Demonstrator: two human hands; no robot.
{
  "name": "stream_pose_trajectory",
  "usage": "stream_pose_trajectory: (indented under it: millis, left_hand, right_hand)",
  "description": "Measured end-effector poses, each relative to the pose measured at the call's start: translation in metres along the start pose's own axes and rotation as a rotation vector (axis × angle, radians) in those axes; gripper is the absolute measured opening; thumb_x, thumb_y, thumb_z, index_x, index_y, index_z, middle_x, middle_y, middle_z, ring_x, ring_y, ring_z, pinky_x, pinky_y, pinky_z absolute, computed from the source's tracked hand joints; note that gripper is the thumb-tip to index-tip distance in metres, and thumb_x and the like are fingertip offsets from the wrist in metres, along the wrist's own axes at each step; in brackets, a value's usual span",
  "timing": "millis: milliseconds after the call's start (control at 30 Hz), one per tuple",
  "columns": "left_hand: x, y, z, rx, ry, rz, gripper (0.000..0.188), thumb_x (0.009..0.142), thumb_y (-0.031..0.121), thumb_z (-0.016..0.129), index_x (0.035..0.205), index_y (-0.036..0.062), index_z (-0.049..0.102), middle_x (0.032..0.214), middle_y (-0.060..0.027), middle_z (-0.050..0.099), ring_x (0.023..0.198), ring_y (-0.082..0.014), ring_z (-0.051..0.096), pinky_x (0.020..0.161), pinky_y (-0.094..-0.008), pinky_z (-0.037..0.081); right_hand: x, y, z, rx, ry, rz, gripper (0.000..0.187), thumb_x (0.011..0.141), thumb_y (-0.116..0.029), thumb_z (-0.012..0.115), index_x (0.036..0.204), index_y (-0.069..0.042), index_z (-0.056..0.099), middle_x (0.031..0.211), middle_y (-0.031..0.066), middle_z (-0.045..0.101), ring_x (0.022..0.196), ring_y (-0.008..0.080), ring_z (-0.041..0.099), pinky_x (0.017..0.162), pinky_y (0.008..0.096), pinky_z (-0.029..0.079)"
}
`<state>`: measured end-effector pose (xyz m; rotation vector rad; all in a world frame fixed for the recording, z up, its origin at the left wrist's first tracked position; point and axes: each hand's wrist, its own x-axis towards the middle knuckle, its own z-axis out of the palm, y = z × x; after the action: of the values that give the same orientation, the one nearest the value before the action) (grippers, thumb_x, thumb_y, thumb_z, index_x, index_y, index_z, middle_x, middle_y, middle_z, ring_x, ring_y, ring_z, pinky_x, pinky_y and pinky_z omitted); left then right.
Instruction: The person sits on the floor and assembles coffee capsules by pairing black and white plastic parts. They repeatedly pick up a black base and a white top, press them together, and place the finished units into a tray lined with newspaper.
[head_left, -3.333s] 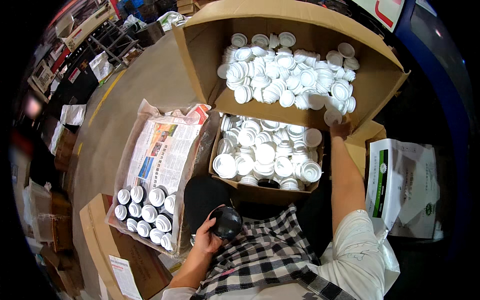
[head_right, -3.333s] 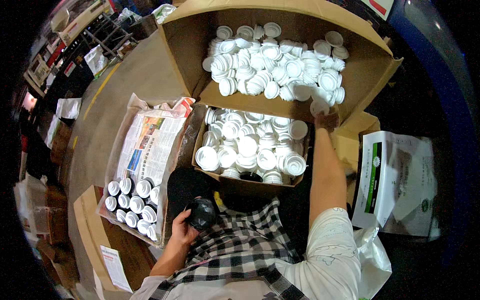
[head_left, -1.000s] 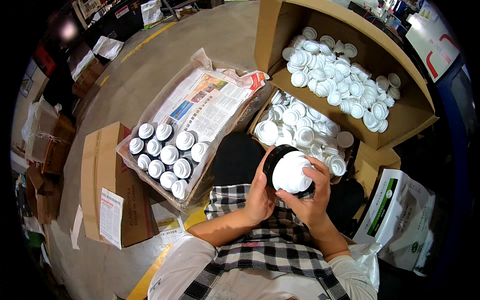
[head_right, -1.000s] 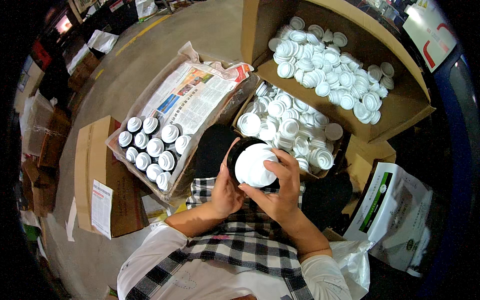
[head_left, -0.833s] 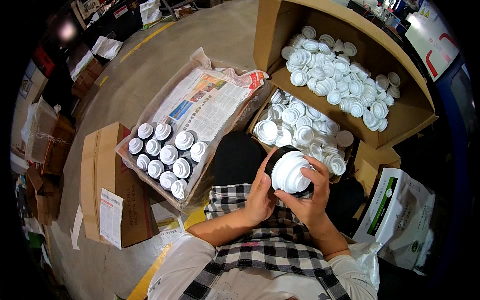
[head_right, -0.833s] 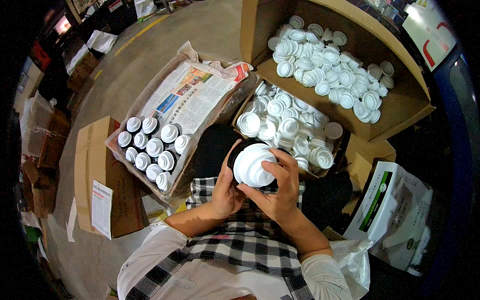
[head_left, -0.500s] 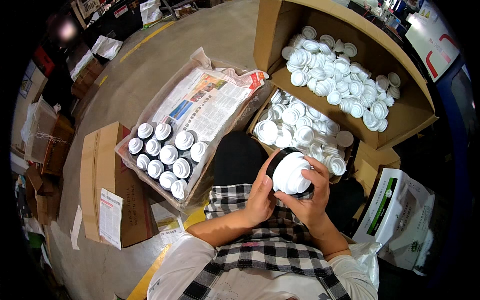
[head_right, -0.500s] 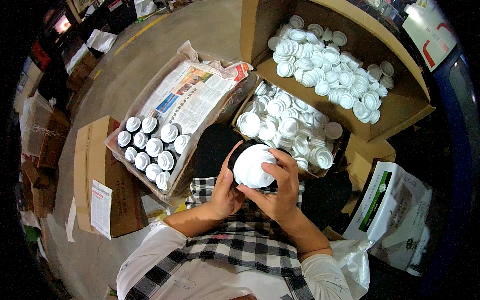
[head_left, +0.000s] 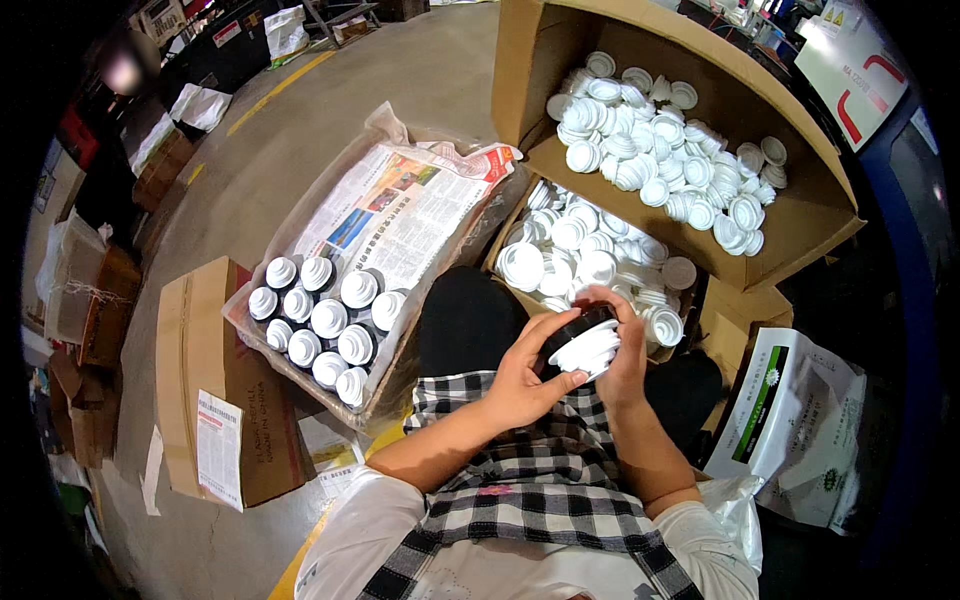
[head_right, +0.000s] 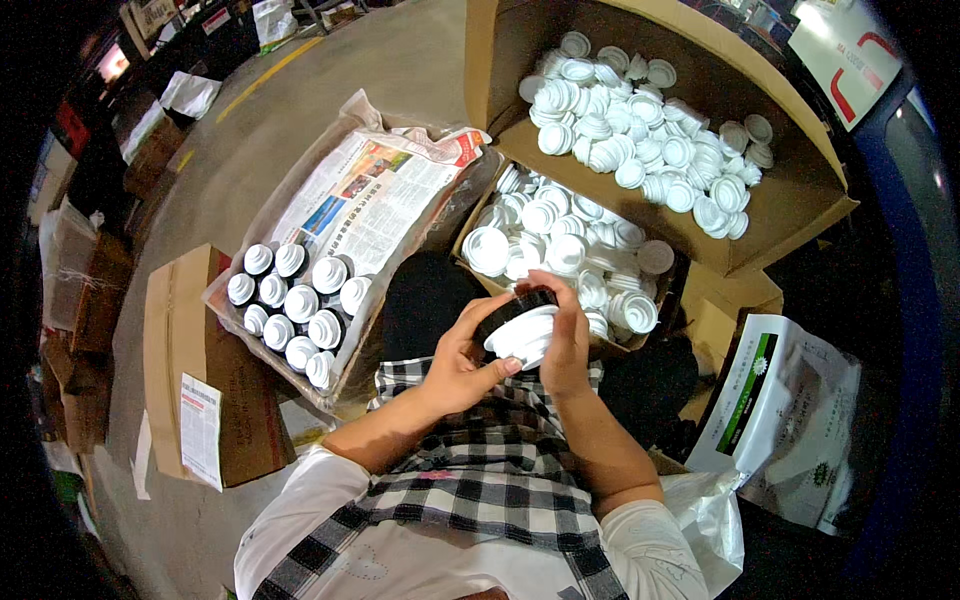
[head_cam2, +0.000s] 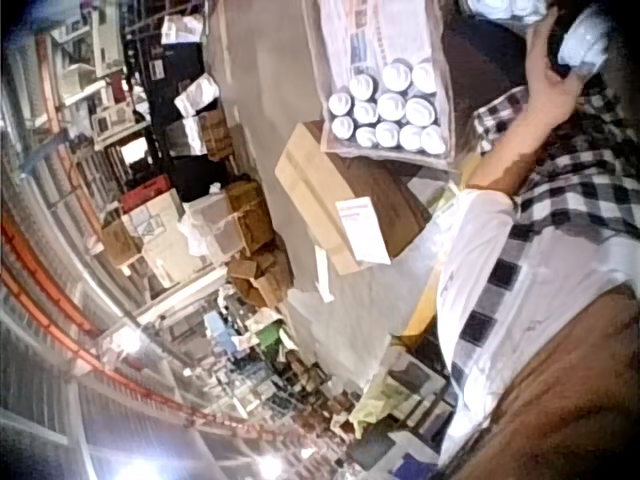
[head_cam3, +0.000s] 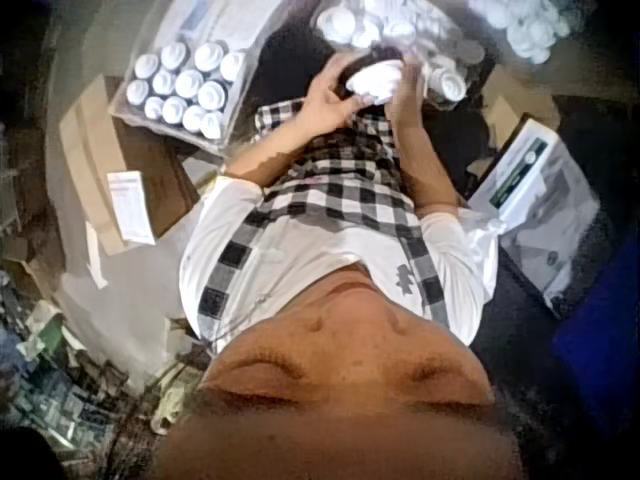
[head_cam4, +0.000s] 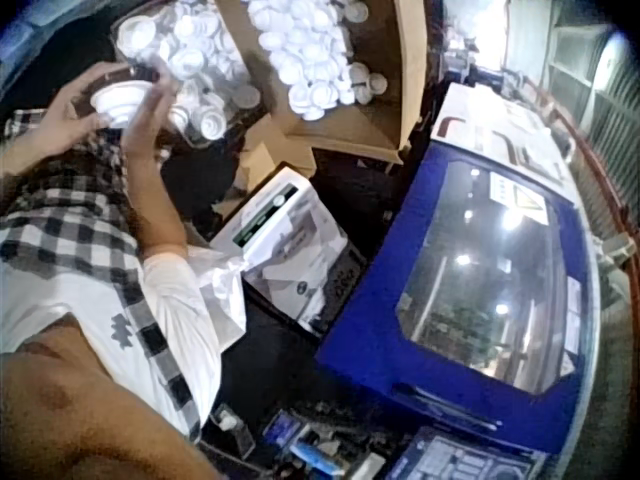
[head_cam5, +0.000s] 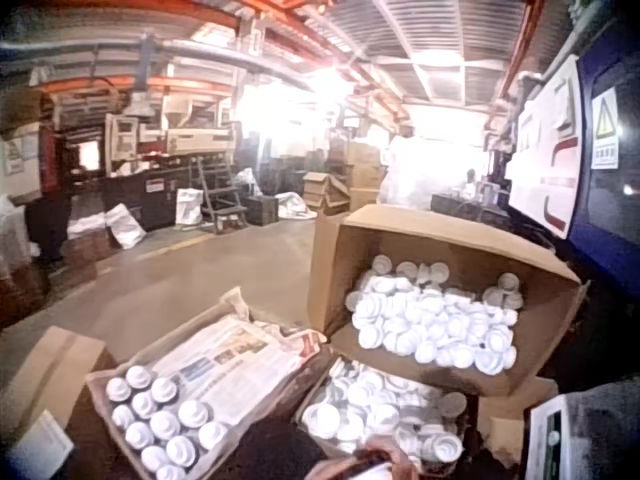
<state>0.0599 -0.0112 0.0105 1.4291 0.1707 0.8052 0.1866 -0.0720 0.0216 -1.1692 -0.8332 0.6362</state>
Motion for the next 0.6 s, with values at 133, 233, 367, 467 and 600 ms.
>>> stream_pose_trajectory:
  millis: [133, 233, 367, 467, 600]
  left_hand:
    - [-0.004, -0.021, 0.015, 0.107, 0.137, 0.112, 0.059, 0.079, 0.005, 0.062, 0.129, -0.0005, 0.031, 0.112, -0.0109, 0.04, 0.107, -0.0191, 0.043, 0.092, -0.0305, 0.035]
    - [-0.005, -0.028, 0.016, 0.137, 0.14, 0.111, 0.059, 0.079, 0.005, 0.062, 0.129, -0.0008, 0.031, 0.112, -0.0113, 0.04, 0.106, -0.019, 0.043, 0.092, -0.0309, 0.035]
    - [-0.006, -0.044, 0.013, 0.211, 0.177, 0.051, 0.053, 0.081, 0.011, 0.061, 0.125, -0.0006, 0.034, 0.112, -0.0126, 0.04, 0.106, -0.0197, 0.043, 0.093, -0.0314, 0.034]
    - [0.007, -0.053, 0.004, 0.287, 0.263, 0.176, 0.047, 0.086, 0.032, 0.056, 0.118, 0.0006, 0.04, 0.112, -0.0128, 0.041, 0.105, -0.0198, 0.044, 0.091, -0.0309, 0.035]
    - [0.034, -0.039, 0.017, 0.186, 0.682, 0.32, 0.017, 0.084, 0.015, 0.056, 0.078, -0.0009, 0.053, 0.075, -0.0092, 0.051, 0.068, -0.0179, 0.05, 0.062, -0.0279, 0.04]
  right_hand:
    - [0.005, 0.012, 0.001, -0.024, 0.138, 0.03, 0.047, 0.095, -0.04, 0.029, 0.091, -0.002, 0.056, 0.076, 0.0043, 0.055, 0.066, 0.0098, 0.05, 0.06, 0.0235, 0.04]
    - [0.005, 0.025, -0.001, 0.082, 0.204, 0.107, 0.044, 0.095, -0.037, 0.029, 0.087, -0.002, 0.055, 0.071, 0.0039, 0.053, 0.064, 0.0104, 0.048, 0.059, 0.0236, 0.039]
    - [0.007, 0.049, -0.005, 0.003, 0.22, 0.041, 0.042, 0.095, -0.036, 0.031, 0.087, -0.001, 0.054, 0.075, 0.0051, 0.053, 0.067, 0.0118, 0.048, 0.062, 0.0245, 0.039]
    - [0.006, 0.064, 0.005, -0.002, 0.281, -0.073, 0.037, 0.094, -0.033, 0.033, 0.088, -0.001, 0.05, 0.079, 0.0067, 0.052, 0.072, 0.0136, 0.049, 0.066, 0.0265, 0.04]
    - [0.01, 0.033, 0.032, -0.184, 0.262, -0.326, 0.036, 0.094, -0.033, 0.033, 0.086, -0.002, 0.047, 0.075, 0.006, 0.049, 0.065, 0.0124, 0.046, 0.058, 0.0275, 0.038]
